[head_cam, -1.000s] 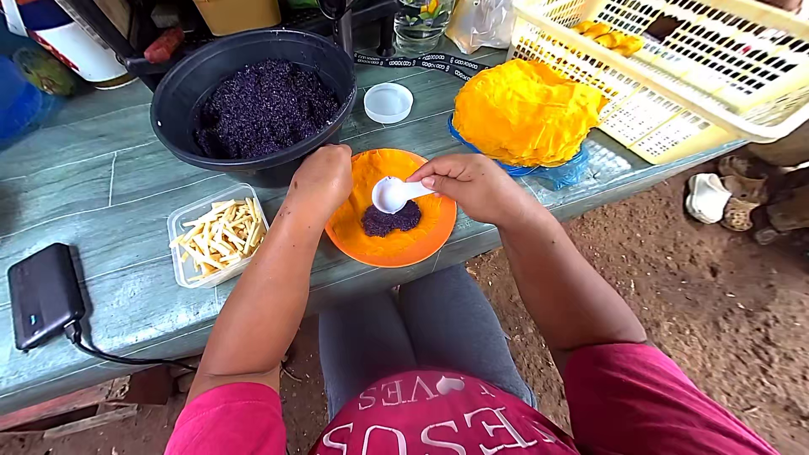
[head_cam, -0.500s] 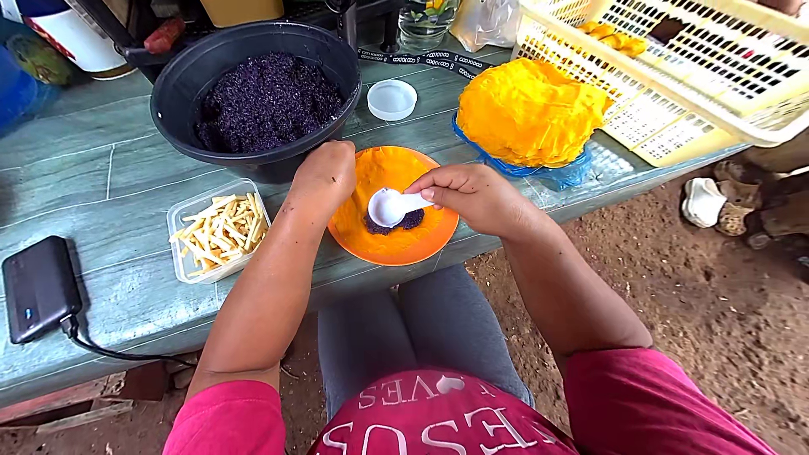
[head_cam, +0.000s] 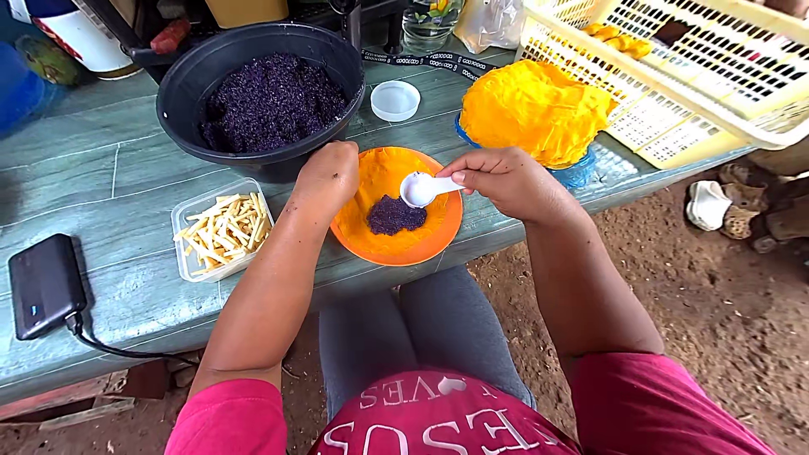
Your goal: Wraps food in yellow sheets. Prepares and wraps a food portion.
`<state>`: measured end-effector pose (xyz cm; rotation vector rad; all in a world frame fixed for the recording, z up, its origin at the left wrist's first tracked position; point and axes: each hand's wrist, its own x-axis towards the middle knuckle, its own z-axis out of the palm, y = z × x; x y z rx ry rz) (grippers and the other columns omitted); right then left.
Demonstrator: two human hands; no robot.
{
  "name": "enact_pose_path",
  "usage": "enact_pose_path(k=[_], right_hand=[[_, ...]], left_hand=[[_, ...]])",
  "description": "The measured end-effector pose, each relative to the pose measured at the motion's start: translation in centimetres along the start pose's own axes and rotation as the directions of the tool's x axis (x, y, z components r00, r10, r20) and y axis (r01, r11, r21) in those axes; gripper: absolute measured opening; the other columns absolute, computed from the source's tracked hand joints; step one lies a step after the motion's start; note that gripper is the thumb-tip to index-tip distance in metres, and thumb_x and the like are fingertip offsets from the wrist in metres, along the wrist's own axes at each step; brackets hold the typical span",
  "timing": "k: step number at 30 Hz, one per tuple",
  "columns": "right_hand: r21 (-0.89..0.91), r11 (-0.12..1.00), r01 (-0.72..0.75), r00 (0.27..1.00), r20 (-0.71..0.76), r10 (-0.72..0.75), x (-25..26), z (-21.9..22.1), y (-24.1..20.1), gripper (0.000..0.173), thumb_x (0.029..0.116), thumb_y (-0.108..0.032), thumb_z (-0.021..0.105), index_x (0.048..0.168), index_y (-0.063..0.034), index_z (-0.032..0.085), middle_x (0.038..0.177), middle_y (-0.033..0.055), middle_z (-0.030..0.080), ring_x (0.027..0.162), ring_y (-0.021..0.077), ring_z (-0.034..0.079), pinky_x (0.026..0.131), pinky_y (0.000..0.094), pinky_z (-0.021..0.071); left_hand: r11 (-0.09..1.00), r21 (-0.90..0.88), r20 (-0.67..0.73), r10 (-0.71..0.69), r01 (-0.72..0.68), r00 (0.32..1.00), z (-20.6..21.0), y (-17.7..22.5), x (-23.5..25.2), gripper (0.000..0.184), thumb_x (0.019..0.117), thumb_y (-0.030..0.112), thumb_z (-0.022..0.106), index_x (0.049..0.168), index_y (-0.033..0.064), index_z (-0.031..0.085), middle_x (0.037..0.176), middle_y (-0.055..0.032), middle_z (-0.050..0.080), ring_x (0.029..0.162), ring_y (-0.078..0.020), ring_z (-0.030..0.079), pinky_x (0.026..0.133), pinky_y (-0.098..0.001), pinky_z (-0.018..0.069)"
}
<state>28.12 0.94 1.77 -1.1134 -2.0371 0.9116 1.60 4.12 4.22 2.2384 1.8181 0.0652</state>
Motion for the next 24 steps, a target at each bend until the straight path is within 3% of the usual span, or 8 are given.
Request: enact_pose_path(k=[6, 11, 16, 18, 21, 24], right_hand=[[-0.232, 0.971, -0.066, 0.995, 0.06, 0.082, 0.1, -0.3, -0.5, 0.025, 0.1054, -0.015, 0.053, 0.106, -0.0144, 0.077, 0.09, -0.0001, 0.072, 0.079, 0.0086, 0.064, 0.075, 0.0356, 0.053], [-0.109, 0.993, -0.039, 0.998, 0.034, 0.043, 0.6, -0.2, -1.3, 0.023, 0.1045, -0.013, 0.052, 0.104, -0.0109, 0.076, 0.088, -0.0027, 0.07, 0.075, 0.0022, 0.06, 0.072, 0.024, 0.0512], [-0.265, 0.964, -0.024, 0.992, 0.113, 0.056, 1.4, 1.6, -1.9, 0.026, 0.1065, -0.015, 0.052, 0.107, -0.0144, 0.077, 0.095, 0.0023, 0.074, 0.089, 0.0136, 0.068, 0.082, 0.043, 0.0534], [-0.319, 0.948, -0.021, 0.992, 0.108, 0.058, 1.2, 1.0, -1.8, 0.026, 0.1066, -0.016, 0.052, 0.107, -0.0158, 0.078, 0.097, 0.0025, 0.075, 0.093, 0.0155, 0.069, 0.084, 0.0464, 0.0535], [-0.332, 0.942, -0.052, 0.993, 0.08, 0.084, 0.7, 0.0, -1.4, 0.025, 0.1059, -0.015, 0.053, 0.107, -0.015, 0.078, 0.096, 0.0032, 0.075, 0.089, 0.0157, 0.068, 0.082, 0.0465, 0.0537], [-0.247, 0.964, -0.099, 0.992, 0.052, 0.116, 0.5, -0.9, -0.6, 0.023, 0.105, -0.012, 0.054, 0.106, -0.0116, 0.077, 0.086, 0.0007, 0.07, 0.075, 0.0086, 0.061, 0.071, 0.0328, 0.0509]], left_hand=[[1.0, 0.015, -0.015, -0.001, 0.001, 1.0, -0.2, 0.1, -0.1, 0.023, 0.1024, 0.011, 0.06, 0.121, -0.0022, 0.065, 0.118, -0.0227, 0.068, 0.118, -0.0389, 0.064, 0.099, -0.0569, 0.0505], [1.0, 0.015, -0.015, 0.009, -0.009, 1.0, -0.2, 0.1, -0.1, 0.022, 0.1021, 0.009, 0.06, 0.119, -0.0035, 0.065, 0.118, -0.0236, 0.067, 0.118, -0.0393, 0.064, 0.1, -0.0568, 0.0503], [1.0, 0.016, -0.008, -0.001, 0.001, 1.0, -0.1, 0.1, 0.0, 0.022, 0.1018, 0.009, 0.06, 0.119, -0.0035, 0.065, 0.118, -0.0229, 0.067, 0.118, -0.0392, 0.064, 0.1, -0.0563, 0.0505], [1.0, 0.024, -0.006, -0.007, 0.008, 1.0, -0.1, 0.1, 0.1, 0.022, 0.1019, 0.009, 0.06, 0.119, -0.003, 0.066, 0.119, -0.0227, 0.067, 0.118, -0.0386, 0.064, 0.1, -0.0559, 0.0507], [1.0, 0.025, 0.003, -0.011, 0.011, 1.0, -0.1, 0.1, 0.0, 0.022, 0.1016, 0.008, 0.059, 0.119, -0.0034, 0.065, 0.119, -0.023, 0.067, 0.118, -0.0385, 0.064, 0.099, -0.0558, 0.0507], [1.0, 0.013, 0.001, -0.007, 0.007, 1.0, -0.1, 0.1, -0.1, 0.022, 0.1009, 0.007, 0.059, 0.119, -0.0042, 0.065, 0.118, -0.024, 0.067, 0.118, -0.0396, 0.064, 0.099, -0.0572, 0.0505]])
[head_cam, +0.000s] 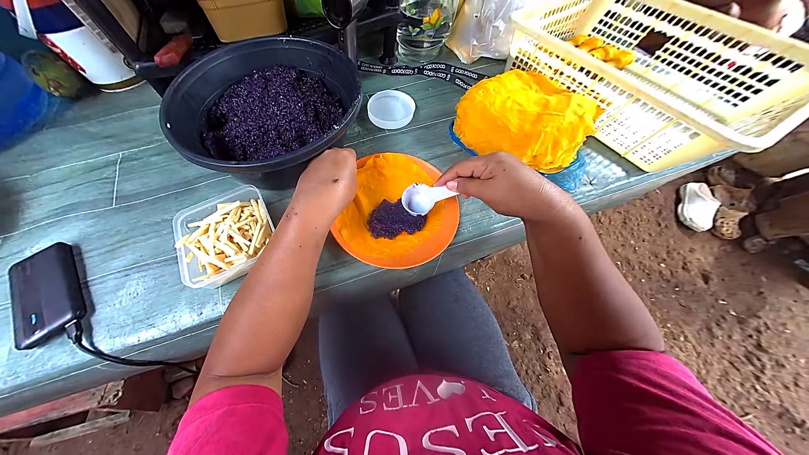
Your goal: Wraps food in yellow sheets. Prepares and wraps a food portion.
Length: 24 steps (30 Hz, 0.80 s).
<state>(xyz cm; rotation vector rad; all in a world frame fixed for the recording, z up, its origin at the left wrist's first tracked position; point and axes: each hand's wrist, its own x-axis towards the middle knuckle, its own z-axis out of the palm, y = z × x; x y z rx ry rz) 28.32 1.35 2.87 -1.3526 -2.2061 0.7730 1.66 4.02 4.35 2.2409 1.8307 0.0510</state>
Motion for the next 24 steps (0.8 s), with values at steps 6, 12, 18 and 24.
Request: enact_pose_path(k=[6, 12, 18, 24], right_hand=[[0.237, 0.971, 0.034, 0.999, -0.04, -0.025, 0.6, 0.4, -0.8, 0.022, 0.1029, -0.01, 0.054, 0.102, -0.0092, 0.075, 0.083, -0.0047, 0.067, 0.069, -0.0004, 0.057, 0.065, 0.019, 0.0474], [0.056, 0.998, 0.034, 0.993, 0.112, -0.04, 2.3, 2.4, -2.9, 0.026, 0.1064, -0.013, 0.05, 0.105, -0.0116, 0.077, 0.084, 0.0002, 0.068, 0.076, 0.0092, 0.06, 0.074, 0.0346, 0.0492], [0.222, 0.968, 0.115, 0.991, 0.045, -0.128, 2.3, 2.2, -2.2, 0.024, 0.1044, -0.011, 0.052, 0.104, -0.0092, 0.076, 0.084, -0.0032, 0.067, 0.072, 0.0017, 0.058, 0.069, 0.0216, 0.0491], [0.096, 0.995, 0.016, 0.99, 0.136, -0.03, 1.8, 3.0, -3.2, 0.025, 0.1065, -0.012, 0.051, 0.107, -0.0102, 0.075, 0.083, 0.0001, 0.066, 0.074, 0.0079, 0.058, 0.072, 0.0313, 0.0489]], left_hand=[[0.999, -0.028, -0.035, 0.028, -0.029, 0.999, 0.0, -0.2, 0.0, 0.021, 0.1016, 0.007, 0.058, 0.117, -0.0044, 0.066, 0.116, -0.0237, 0.068, 0.116, -0.0397, 0.065, 0.099, -0.0573, 0.0509], [0.999, -0.032, -0.041, 0.031, -0.033, 0.999, 0.1, -0.4, 0.1, 0.02, 0.1014, 0.007, 0.059, 0.116, -0.0033, 0.067, 0.115, -0.0227, 0.068, 0.115, -0.0383, 0.065, 0.098, -0.0557, 0.0516], [0.999, -0.023, -0.026, 0.036, -0.037, 0.999, 0.0, -0.3, -0.1, 0.018, 0.1017, 0.007, 0.058, 0.113, -0.004, 0.067, 0.114, -0.0231, 0.068, 0.115, -0.039, 0.065, 0.097, -0.0572, 0.0511], [0.999, -0.02, -0.025, 0.03, -0.031, 0.999, 0.0, -0.2, 0.0, 0.02, 0.1017, 0.008, 0.059, 0.116, -0.0031, 0.067, 0.116, -0.0231, 0.068, 0.115, -0.0392, 0.065, 0.098, -0.0568, 0.0513]])
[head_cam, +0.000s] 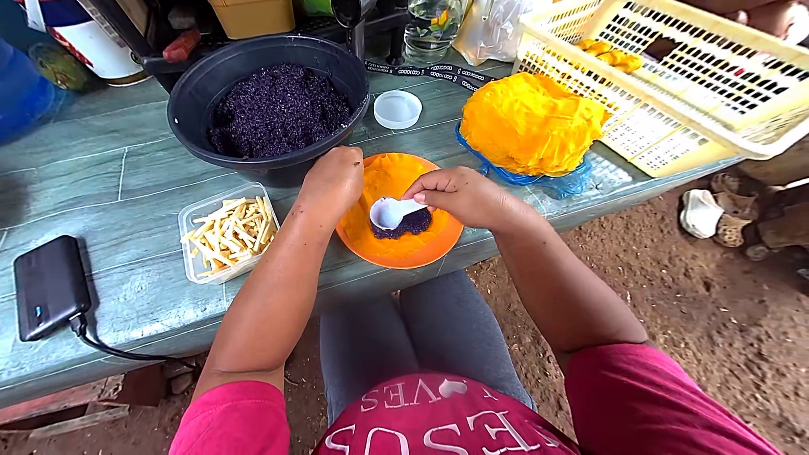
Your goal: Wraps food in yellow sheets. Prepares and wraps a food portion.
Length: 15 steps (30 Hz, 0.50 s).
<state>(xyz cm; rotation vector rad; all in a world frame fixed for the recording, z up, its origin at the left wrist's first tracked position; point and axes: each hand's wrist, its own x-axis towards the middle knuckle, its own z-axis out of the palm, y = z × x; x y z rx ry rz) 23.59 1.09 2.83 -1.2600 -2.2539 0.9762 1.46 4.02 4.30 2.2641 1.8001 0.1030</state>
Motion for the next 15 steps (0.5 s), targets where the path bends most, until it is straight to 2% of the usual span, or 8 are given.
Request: enact_pose_path(k=[3, 6, 7, 9, 10, 12, 13, 15], right_hand=[[0.129, 0.985, 0.114, 0.993, -0.036, -0.11, 0.1, -0.7, 0.8, 0.024, 0.1046, -0.01, 0.052, 0.105, -0.0084, 0.075, 0.088, -0.0021, 0.07, 0.077, 0.0024, 0.061, 0.074, 0.0237, 0.0516], [0.262, 0.914, 0.311, 0.937, -0.247, -0.248, 0.1, -3.2, 0.5, 0.021, 0.1031, -0.009, 0.052, 0.107, -0.0061, 0.073, 0.089, -0.0068, 0.069, 0.071, -0.0037, 0.057, 0.066, 0.0154, 0.0488], [0.218, 0.913, 0.344, 0.908, -0.326, -0.264, 0.5, -4.3, -0.4, 0.022, 0.1041, -0.01, 0.051, 0.111, -0.0075, 0.072, 0.093, -0.008, 0.069, 0.071, -0.0056, 0.055, 0.063, 0.0124, 0.0462], [0.006, 0.932, 0.362, 0.859, -0.39, -0.331, 1.8, -5.9, -3.0, 0.03, 0.1061, -0.013, 0.048, 0.126, -0.0089, 0.069, 0.111, -0.0032, 0.069, 0.084, -0.0038, 0.059, 0.072, 0.0131, 0.0484], [-0.132, 0.918, 0.375, 0.837, -0.377, -0.396, 2.8, -6.1, -4.4, 0.033, 0.1067, -0.012, 0.046, 0.132, -0.0083, 0.068, 0.12, 0.0026, 0.068, 0.094, 0.0011, 0.062, 0.081, 0.0173, 0.0505], [-0.379, 0.831, 0.407, 0.802, -0.286, -0.524, 5.7, -5.6, -7.1, 0.036, 0.1053, -0.006, 0.044, 0.132, -0.0052, 0.068, 0.122, 0.0159, 0.067, 0.113, 0.0225, 0.064, 0.1, 0.0375, 0.0511], [-0.467, 0.789, 0.4, 0.806, -0.23, -0.545, 7.4, -4.9, -8.1, 0.036, 0.1045, -0.002, 0.044, 0.13, -0.0047, 0.07, 0.119, 0.0197, 0.067, 0.116, 0.0312, 0.064, 0.102, 0.0457, 0.0501], [-0.595, 0.732, 0.332, 0.86, -0.127, -0.493, 10.7, -3.0, -9.2, 0.039, 0.103, 0.001, 0.043, 0.131, -0.0072, 0.069, 0.12, 0.0219, 0.066, 0.119, 0.0391, 0.062, 0.103, 0.0527, 0.0492]], left_hand=[[1.0, -0.012, -0.005, 0.004, -0.004, 1.0, 0.0, -0.1, -0.1, 0.02, 0.1014, 0.008, 0.059, 0.116, -0.003, 0.067, 0.116, -0.0225, 0.068, 0.116, -0.0384, 0.065, 0.098, -0.0565, 0.0512], [0.999, -0.046, -0.033, 0.013, -0.014, 0.999, 0.3, -0.2, -0.4, 0.019, 0.099, 0.006, 0.061, 0.113, -0.0058, 0.067, 0.112, -0.0259, 0.068, 0.111, -0.0425, 0.066, 0.093, -0.0612, 0.0534], [0.999, -0.054, -0.036, 0.0, -0.002, 0.999, 0.3, -0.2, -0.4, 0.019, 0.0997, 0.008, 0.061, 0.112, -0.0053, 0.067, 0.112, -0.0258, 0.068, 0.11, -0.0425, 0.066, 0.092, -0.0614, 0.0539], [0.998, -0.056, -0.03, -0.02, 0.018, 0.999, 0.2, -0.1, -0.3, 0.021, 0.1014, 0.011, 0.059, 0.115, -0.0042, 0.067, 0.114, -0.0253, 0.068, 0.111, -0.0418, 0.066, 0.092, -0.0615, 0.0541], [0.998, -0.053, -0.03, -0.018, 0.016, 0.999, 0.3, -0.2, -0.3, 0.022, 0.102, 0.012, 0.059, 0.115, -0.0032, 0.068, 0.115, -0.0245, 0.068, 0.112, -0.0409, 0.066, 0.092, -0.0609, 0.0543], [0.999, -0.051, -0.03, 0.0, -0.002, 1.0, 0.2, -0.3, -0.4, 0.022, 0.1028, 0.012, 0.057, 0.116, -0.0026, 0.068, 0.115, -0.0235, 0.068, 0.112, -0.04, 0.066, 0.093, -0.0593, 0.0543], [0.999, -0.046, -0.035, 0.008, -0.009, 0.999, 0.2, -0.3, -0.4, 0.022, 0.1029, 0.012, 0.056, 0.116, -0.0023, 0.068, 0.115, -0.023, 0.068, 0.112, -0.0395, 0.067, 0.093, -0.0586, 0.0545], [0.999, -0.046, -0.053, 0.021, -0.024, 0.998, 0.5, -0.3, -0.4, 0.023, 0.1028, 0.011, 0.054, 0.117, -0.0012, 0.068, 0.116, -0.0217, 0.068, 0.113, -0.0383, 0.067, 0.093, -0.0579, 0.055]])
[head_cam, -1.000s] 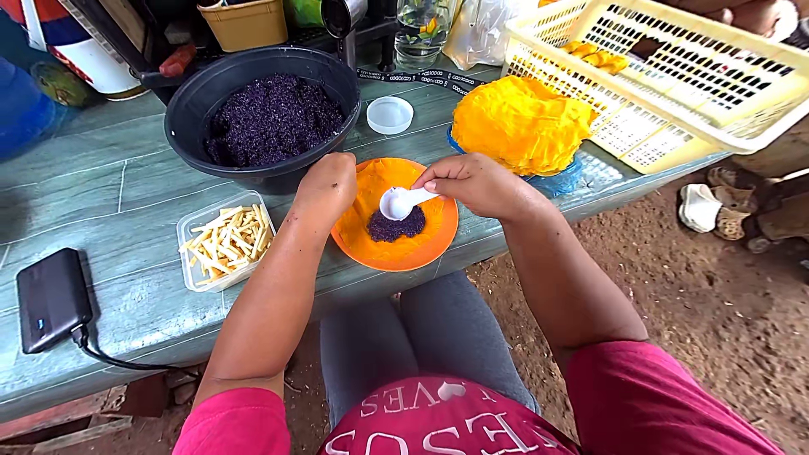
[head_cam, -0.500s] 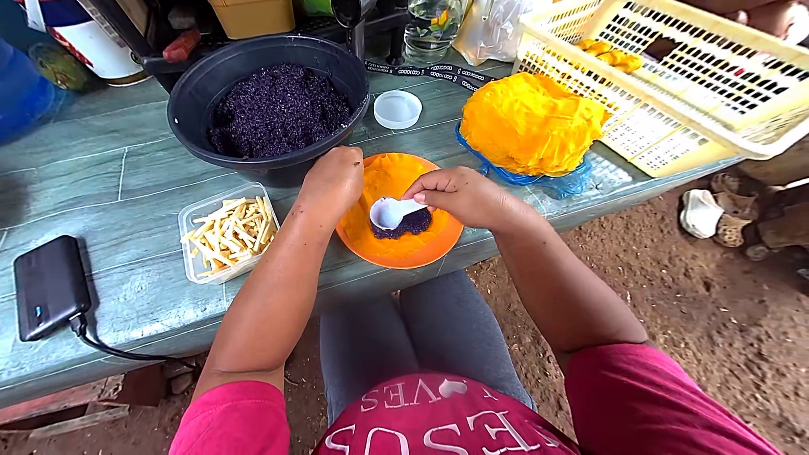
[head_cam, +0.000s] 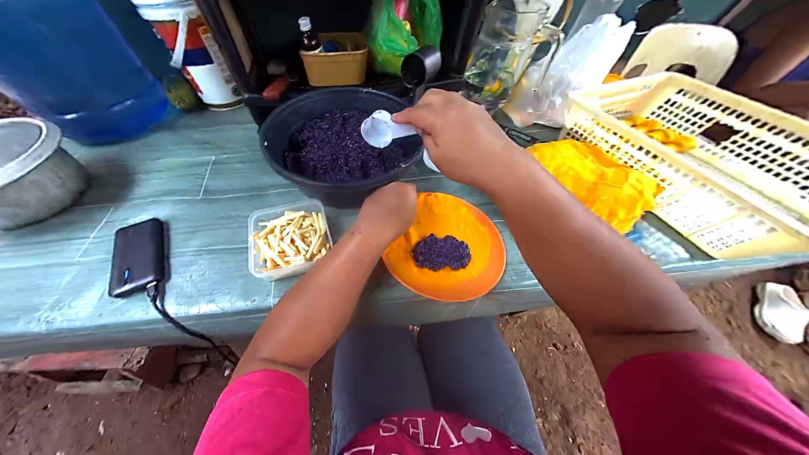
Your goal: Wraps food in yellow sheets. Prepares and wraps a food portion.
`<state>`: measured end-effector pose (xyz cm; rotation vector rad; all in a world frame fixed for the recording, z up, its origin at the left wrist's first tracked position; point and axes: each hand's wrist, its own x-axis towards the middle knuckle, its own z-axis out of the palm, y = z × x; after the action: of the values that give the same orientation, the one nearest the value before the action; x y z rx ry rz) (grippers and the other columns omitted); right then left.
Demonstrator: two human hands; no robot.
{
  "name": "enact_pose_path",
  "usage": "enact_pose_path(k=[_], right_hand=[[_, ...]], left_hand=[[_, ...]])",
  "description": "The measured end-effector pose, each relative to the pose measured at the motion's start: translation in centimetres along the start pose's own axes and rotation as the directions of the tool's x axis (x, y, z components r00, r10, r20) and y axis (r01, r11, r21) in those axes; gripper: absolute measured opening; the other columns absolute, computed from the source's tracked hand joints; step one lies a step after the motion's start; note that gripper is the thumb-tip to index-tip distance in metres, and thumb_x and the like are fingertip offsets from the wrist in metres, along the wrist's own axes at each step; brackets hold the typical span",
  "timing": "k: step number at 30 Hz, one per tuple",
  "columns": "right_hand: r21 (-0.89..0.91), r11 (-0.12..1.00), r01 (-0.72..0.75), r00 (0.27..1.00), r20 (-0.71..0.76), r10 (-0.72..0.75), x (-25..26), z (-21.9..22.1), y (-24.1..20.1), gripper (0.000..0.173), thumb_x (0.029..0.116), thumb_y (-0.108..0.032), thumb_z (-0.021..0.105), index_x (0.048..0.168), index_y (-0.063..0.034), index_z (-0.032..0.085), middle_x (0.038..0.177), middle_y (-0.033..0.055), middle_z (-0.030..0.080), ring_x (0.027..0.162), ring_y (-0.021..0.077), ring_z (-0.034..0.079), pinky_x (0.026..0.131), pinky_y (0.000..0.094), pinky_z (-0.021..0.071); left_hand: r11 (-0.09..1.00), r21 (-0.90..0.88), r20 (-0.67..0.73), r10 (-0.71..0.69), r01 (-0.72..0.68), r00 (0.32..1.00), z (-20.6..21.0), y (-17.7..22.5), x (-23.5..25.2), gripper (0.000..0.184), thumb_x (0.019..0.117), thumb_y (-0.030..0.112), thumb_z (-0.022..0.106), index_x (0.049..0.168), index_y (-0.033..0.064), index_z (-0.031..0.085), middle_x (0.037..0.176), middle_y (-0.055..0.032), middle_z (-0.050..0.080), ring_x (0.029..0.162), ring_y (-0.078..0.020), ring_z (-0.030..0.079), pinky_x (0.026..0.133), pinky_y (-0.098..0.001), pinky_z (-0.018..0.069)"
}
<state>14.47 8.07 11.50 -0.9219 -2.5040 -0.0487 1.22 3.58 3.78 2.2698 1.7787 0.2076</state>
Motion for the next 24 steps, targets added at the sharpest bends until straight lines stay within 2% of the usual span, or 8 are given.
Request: enact_pose_path(k=[4, 8, 10, 12, 14, 19, 21, 24], right_hand=[[-0.152, 0.987, -0.042, 0.984, 0.164, 0.068, 2.3, 2.4, -3.2, 0.041, 0.1059, -0.009, 0.047, 0.145, -0.0062, 0.057, 0.132, 0.0247, 0.062, 0.131, 0.0467, 0.052, 0.101, 0.064, 0.0443], [0.067, 0.977, 0.202, 0.963, 0.17, -0.21, 2.5, 3.4, -9.5, 0.018, 0.1001, -0.01, 0.059, 0.106, -0.0041, 0.076, 0.108, 0.0189, 0.069, 0.111, 0.0387, 0.064, 0.093, 0.0558, 0.0527], [0.149, 0.962, 0.229, 0.887, 0.376, -0.27, 3.7, 4.5, -12.2, 0.016, 0.1006, -0.01, 0.061, 0.105, -0.0049, 0.076, 0.107, 0.0154, 0.07, 0.106, 0.0324, 0.067, 0.093, 0.0509, 0.0539], [0.151, 0.965, 0.215, 0.836, 0.483, -0.262, 5.1, 6.1, -13.5, 0.016, 0.0999, -0.006, 0.06, 0.106, -0.0018, 0.074, 0.108, 0.0173, 0.07, 0.107, 0.0337, 0.068, 0.093, 0.0525, 0.0541], [0.127, 0.969, 0.213, 0.814, 0.526, -0.247, 6.2, 7.3, -14.0, 0.016, 0.0993, -0.003, 0.058, 0.103, 0.0003, 0.073, 0.103, 0.0186, 0.07, 0.104, 0.0353, 0.068, 0.09, 0.0541, 0.0543], [-0.04, 0.99, 0.136, 0.747, 0.66, -0.076, 7.1, 6.5, -15.1, 0.019, 0.1023, -0.006, 0.055, 0.089, -0.0004, 0.067, 0.094, 0.0174, 0.066, 0.094, 0.0346, 0.067, 0.08, 0.0546, 0.0535], [-0.098, 0.989, 0.108, 0.722, 0.692, -0.01, 6.9, 6.3, -15.4, 0.017, 0.1001, -0.007, 0.059, 0.085, -0.0013, 0.066, 0.091, 0.0168, 0.065, 0.091, 0.0346, 0.066, 0.076, 0.0551, 0.0531], [-0.172, 0.982, 0.083, 0.695, 0.716, 0.067, 6.6, 6.4, -16.1, 0.011, 0.0922, -0.008, 0.072, 0.09, 0.0009, 0.066, 0.096, 0.0193, 0.066, 0.097, 0.0377, 0.066, 0.077, 0.0581, 0.0539]], left_hand=[[0.998, -0.065, -0.1, 0.01, -0.017, 0.995, 0.2, 0.2, -0.9, 0.024, 0.1016, 0.009, 0.053, 0.119, 0.0015, 0.067, 0.115, -0.0197, 0.07, 0.11, -0.0374, 0.069, 0.088, -0.0582, 0.0563], [0.986, -0.071, -0.403, 0.112, -0.152, 0.908, 4.5, -1.7, 0.5, 0.029, 0.0988, 0.021, 0.063, 0.116, 0.0003, 0.072, 0.115, -0.0195, 0.072, 0.111, -0.0324, 0.068, 0.096, -0.0488, 0.0535], [0.984, 0.118, -0.162, 0.152, -0.134, 0.975, 3.8, -1.8, 2.3, 0.027, 0.1021, 0.018, 0.054, 0.119, 0.0024, 0.069, 0.119, -0.0202, 0.069, 0.116, -0.0355, 0.066, 0.101, -0.0507, 0.0518], [0.995, 0.093, 0.102, 0.012, -0.021, 0.995, -0.2, 0.3, 1.7, 0.035, 0.1072, 0.012, 0.044, 0.134, 0.0004, 0.063, 0.139, -0.0217, 0.062, 0.134, -0.0366, 0.056, 0.113, -0.0495, 0.0417], [0.989, -0.065, 0.079, -0.129, 0.134, 0.989, -1.1, 1.4, 1.0, 0.038, 0.108, 0.012, 0.042, 0.138, -0.0038, 0.059, 0.145, -0.0231, 0.057, 0.141, -0.0347, 0.05, 0.118, -0.0458, 0.0366], [0.711, -0.519, 0.067, -0.519, 0.474, 0.852, -1.5, 3.3, 1.3, 0.046, 0.1058, 0.017, 0.051, 0.146, -0.0038, 0.049, 0.152, -0.0179, 0.052, 0.145, -0.0195, 0.045, 0.117, -0.0339, 0.0358], [0.814, -0.428, 0.092, -0.393, 0.393, 0.915, -1.0, 2.5, 1.5, 0.042, 0.107, 0.018, 0.048, 0.142, -0.0052, 0.053, 0.147, -0.0197, 0.056, 0.142, -0.0246, 0.05, 0.115, -0.0381, 0.0396], [0.996, -0.05, 0.16, 0.076, -0.069, 0.984, -2.5, 0.9, -0.5, 0.036, 0.109, 0.008, 0.04, 0.137, -0.0063, 0.057, 0.141, -0.0237, 0.059, 0.135, -0.0364, 0.055, 0.113, -0.0475, 0.042]])
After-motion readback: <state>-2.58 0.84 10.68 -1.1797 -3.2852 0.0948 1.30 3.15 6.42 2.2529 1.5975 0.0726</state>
